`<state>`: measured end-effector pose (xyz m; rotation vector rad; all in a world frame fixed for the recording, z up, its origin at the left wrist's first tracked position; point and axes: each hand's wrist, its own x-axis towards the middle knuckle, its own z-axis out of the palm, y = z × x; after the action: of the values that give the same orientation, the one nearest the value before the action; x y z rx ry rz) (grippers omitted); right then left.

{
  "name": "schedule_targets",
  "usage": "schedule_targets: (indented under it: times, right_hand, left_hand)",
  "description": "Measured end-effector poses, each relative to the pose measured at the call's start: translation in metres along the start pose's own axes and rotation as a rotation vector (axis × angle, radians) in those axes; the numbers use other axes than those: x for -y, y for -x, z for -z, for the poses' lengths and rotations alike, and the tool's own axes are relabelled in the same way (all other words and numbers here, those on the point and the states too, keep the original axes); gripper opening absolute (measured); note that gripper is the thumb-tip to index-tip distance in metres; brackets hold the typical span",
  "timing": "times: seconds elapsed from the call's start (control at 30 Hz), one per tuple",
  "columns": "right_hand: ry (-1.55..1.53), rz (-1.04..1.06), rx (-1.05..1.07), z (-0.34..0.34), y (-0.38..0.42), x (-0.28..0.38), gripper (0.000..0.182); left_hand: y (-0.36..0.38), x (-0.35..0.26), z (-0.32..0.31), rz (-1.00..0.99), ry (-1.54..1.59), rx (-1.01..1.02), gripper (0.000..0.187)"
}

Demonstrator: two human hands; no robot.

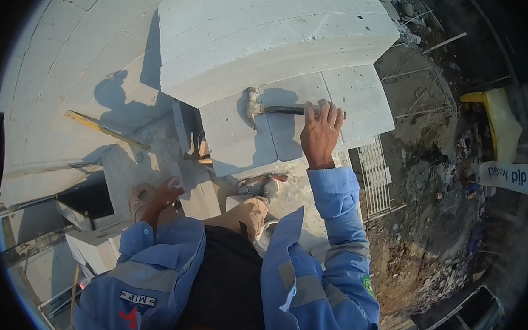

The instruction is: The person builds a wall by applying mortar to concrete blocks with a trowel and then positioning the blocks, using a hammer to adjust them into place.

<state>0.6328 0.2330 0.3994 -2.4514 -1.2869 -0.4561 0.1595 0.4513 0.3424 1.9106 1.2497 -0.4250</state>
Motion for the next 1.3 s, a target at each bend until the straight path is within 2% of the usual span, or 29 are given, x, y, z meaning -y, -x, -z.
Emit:
schedule_targets:
  times: [0.03,0.07,0.13,0.2,0.23,0.3,0.33,0.4,0.43,0.5,0.57,0.63,0.7,0.73,0.8,0.83,0.9,1.0,1.03,1.1,1.13,1.2,1.3]
  right_hand:
    - [0.023,-0.007,-0.067,-0.009,-0.012,-0.006,0.032]
    - [-0.086,0.000,-0.007,-0.014,-0.018,-0.004,0.034]
    - [-0.221,0.183,0.020,-0.037,-0.013,0.022,0.038]
    - [-0.430,0.377,0.084,-0.051,-0.004,0.059,0.049]
    - [-0.484,0.424,0.104,-0.054,0.008,0.081,0.055]
    - [-0.370,0.486,0.199,-0.046,0.005,0.103,0.057]
    - [-0.393,0.549,0.212,-0.049,0.005,0.107,0.057]
    - [-0.299,0.502,0.220,-0.056,0.009,0.100,0.058]
    - [-0.307,0.562,0.232,-0.054,0.009,0.101,0.058]
    - [-0.249,0.513,0.260,-0.052,0.008,0.104,0.058]
    - [-0.230,0.559,0.263,-0.058,0.010,0.103,0.058]
    - [-0.215,0.617,0.280,-0.056,0.010,0.102,0.058]
    - [-0.111,0.567,0.290,-0.053,0.009,0.107,0.058]
    - [-0.133,0.636,0.311,-0.059,0.009,0.104,0.058]
    - [-0.199,0.564,0.179,-0.077,0.016,0.096,0.060]
    - [-0.223,0.627,0.216,-0.076,0.015,0.093,0.060]
    - [-0.251,0.702,0.269,-0.076,0.013,0.089,0.060]
    - [-0.266,0.770,0.299,-0.076,0.010,0.085,0.060]
    - [-0.267,0.784,0.294,-0.077,0.010,0.085,0.060]
    - [-0.274,0.795,0.274,-0.078,0.009,0.083,0.060]
    - [-0.274,0.787,0.261,-0.079,0.009,0.083,0.060]
    - [-0.266,0.768,0.221,-0.080,0.009,0.084,0.060]
    - [-0.212,0.671,0.136,-0.084,0.012,0.086,0.059]
  left_hand:
    - [0.013,0.005,-0.001,0.024,0.028,-0.074,0.077]
    - [0.030,-0.008,0.003,0.053,0.077,-0.106,0.077]
    - [0.082,-0.041,0.020,0.055,0.100,-0.294,0.070]
    - [0.115,-0.055,0.028,0.100,0.275,-0.431,0.067]
    - [0.131,-0.052,0.024,0.098,0.394,-0.533,0.063]
    - [0.151,-0.025,0.005,0.231,0.502,-0.645,0.061]
    - [0.157,-0.010,-0.005,0.293,0.561,-0.717,0.059]
    - [0.169,0.014,-0.036,0.410,0.616,-0.789,0.058]
    - [0.171,0.029,-0.058,0.480,0.631,-0.832,0.057]
    - [0.169,0.071,-0.123,0.592,0.669,-0.841,0.058]
    - [0.174,0.082,-0.176,0.709,0.690,-0.697,0.061]
    - [0.173,0.083,-0.240,0.805,0.958,-0.683,0.061]
    - [0.175,0.069,-0.285,0.888,1.004,-0.562,0.060]
    - [0.175,0.058,-0.304,0.942,1.052,-0.584,0.060]
    - [0.178,0.035,-0.343,1.022,1.076,-0.517,0.057]
    - [0.176,0.029,-0.378,1.086,1.119,-0.526,0.057]
    - [0.168,0.029,-0.448,0.963,0.948,-0.502,0.055]
    - [0.179,0.001,-0.483,1.052,1.009,-0.540,0.047]
    - [0.186,-0.012,-0.475,1.067,1.029,-0.556,0.047]
    - [0.214,-0.042,-0.434,0.957,1.070,-0.684,0.045]
    - [0.218,-0.048,-0.437,0.956,1.070,-0.700,0.045]
    - [0.219,-0.056,-0.444,1.057,1.089,-0.841,0.053]
    - [0.219,-0.051,-0.477,0.998,1.196,-0.865,0.062]
